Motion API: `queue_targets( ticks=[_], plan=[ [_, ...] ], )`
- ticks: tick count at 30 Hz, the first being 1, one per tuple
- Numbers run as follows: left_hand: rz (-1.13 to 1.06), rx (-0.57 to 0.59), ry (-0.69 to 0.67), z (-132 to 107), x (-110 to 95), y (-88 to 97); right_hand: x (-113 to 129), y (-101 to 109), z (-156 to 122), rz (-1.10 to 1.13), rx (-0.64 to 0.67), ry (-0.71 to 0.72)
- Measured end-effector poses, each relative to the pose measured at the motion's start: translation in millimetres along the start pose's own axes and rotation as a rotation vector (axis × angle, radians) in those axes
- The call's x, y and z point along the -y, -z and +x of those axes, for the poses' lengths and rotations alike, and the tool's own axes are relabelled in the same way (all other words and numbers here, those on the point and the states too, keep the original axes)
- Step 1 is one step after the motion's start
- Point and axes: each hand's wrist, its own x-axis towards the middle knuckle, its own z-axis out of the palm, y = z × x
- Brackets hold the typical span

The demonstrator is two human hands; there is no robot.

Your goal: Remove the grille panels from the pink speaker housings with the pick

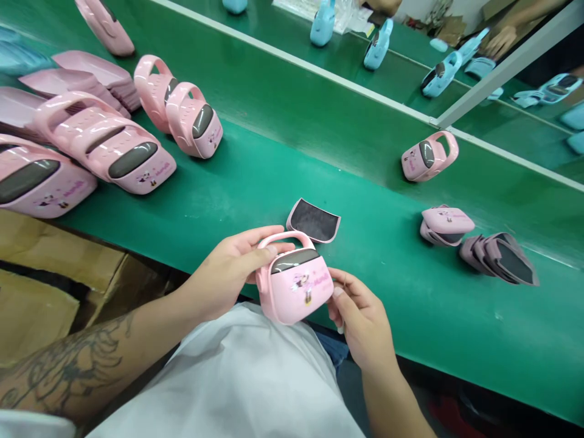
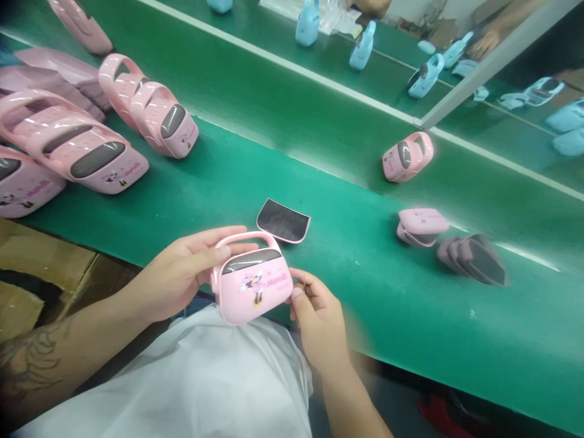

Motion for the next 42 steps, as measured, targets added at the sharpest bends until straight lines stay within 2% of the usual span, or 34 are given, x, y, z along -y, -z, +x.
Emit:
queue_targets(
  ticks=[3, 6, 9, 15, 17, 20, 26, 33, 39, 42],
  plan=[
    [-0.099, -0.097, -0.127, 9, 11, 3.9, 4, -4, -2, -0.194, -0.014, 0.264],
    [-0.082, -0.156, -0.319, 18, 23, 9.6, 8, -10, 1, -0.321, 0.026, 0.464],
    [0.018, -0.211, -0.467, 23, 35, 17.7, 10, -13, 5, -0.451, 0.044, 0.561],
    [0.226, -0.289, -0.597, 24, 54, 30.5, 4, -13, 13, -0.684, -0.056, 0.743],
    [0.285, -0.315, -0.634, 23, 55, 29.0, 5, -13, 16, -0.752, -0.08, 0.766],
    [0.335, -0.291, -0.674, 23, 53, 23.3, 7, -14, 17, -0.821, -0.085, 0.762],
    [0.293, -0.232, -0.711, 24, 52, 19.2, 9, -16, 17, -0.902, -0.126, 0.838],
    [0.328, -0.097, -0.913, 33, 59, 27.4, 7, -19, 18, -0.931, -0.193, 0.9],
    [0.388, -0.146, -0.97, 30, 67, 27.5, 7, -19, 16, -1.036, -0.207, 0.901],
    [0.406, -0.163, -1.013, 29, 70, 26.2, 7, -16, 17, -1.106, -0.148, 0.892]
  ],
)
